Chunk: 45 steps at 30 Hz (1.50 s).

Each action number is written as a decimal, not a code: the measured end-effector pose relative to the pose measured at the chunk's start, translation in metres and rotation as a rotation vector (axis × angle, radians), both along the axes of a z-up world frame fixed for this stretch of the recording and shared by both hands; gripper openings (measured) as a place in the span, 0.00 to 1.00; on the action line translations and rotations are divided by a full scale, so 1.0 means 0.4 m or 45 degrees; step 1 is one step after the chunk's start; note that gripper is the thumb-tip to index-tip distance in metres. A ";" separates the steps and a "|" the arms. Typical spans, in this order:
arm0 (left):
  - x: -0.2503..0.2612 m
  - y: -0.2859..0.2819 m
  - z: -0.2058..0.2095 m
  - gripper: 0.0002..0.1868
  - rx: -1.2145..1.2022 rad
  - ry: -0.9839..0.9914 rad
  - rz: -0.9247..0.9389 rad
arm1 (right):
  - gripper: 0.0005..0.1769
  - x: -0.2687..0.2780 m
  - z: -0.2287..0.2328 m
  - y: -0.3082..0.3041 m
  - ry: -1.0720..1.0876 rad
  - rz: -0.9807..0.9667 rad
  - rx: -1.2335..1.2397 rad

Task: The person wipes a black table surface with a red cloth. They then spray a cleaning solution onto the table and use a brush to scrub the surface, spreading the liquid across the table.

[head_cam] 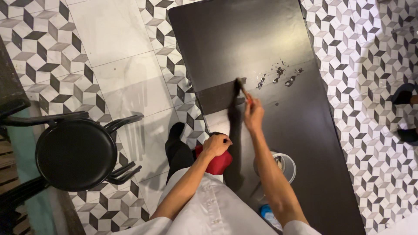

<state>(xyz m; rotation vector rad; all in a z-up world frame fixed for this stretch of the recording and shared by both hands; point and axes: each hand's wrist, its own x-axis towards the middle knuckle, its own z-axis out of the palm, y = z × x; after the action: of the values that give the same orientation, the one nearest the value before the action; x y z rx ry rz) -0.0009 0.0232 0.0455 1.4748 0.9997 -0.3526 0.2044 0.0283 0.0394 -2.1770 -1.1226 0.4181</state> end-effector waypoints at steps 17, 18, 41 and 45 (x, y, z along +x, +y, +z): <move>0.082 0.058 -0.089 0.17 0.039 0.060 -0.091 | 0.18 -0.173 -0.004 0.039 0.410 -0.028 0.007; 0.093 0.070 -0.080 0.17 0.035 0.055 -0.082 | 0.18 -0.137 -0.018 0.029 0.487 -0.152 -0.058; 0.130 0.041 -0.153 0.20 0.232 -0.042 0.034 | 0.20 -0.170 0.035 0.070 0.106 0.176 -0.145; 0.125 -0.028 -0.255 0.23 0.459 -0.203 0.202 | 0.21 -0.268 0.071 0.090 0.276 0.223 -0.182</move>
<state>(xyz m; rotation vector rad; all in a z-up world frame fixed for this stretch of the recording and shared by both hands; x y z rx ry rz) 0.0492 0.0118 -0.0566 1.7014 1.0802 0.0644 0.0974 0.0642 0.0680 -2.0990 -1.1953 0.8139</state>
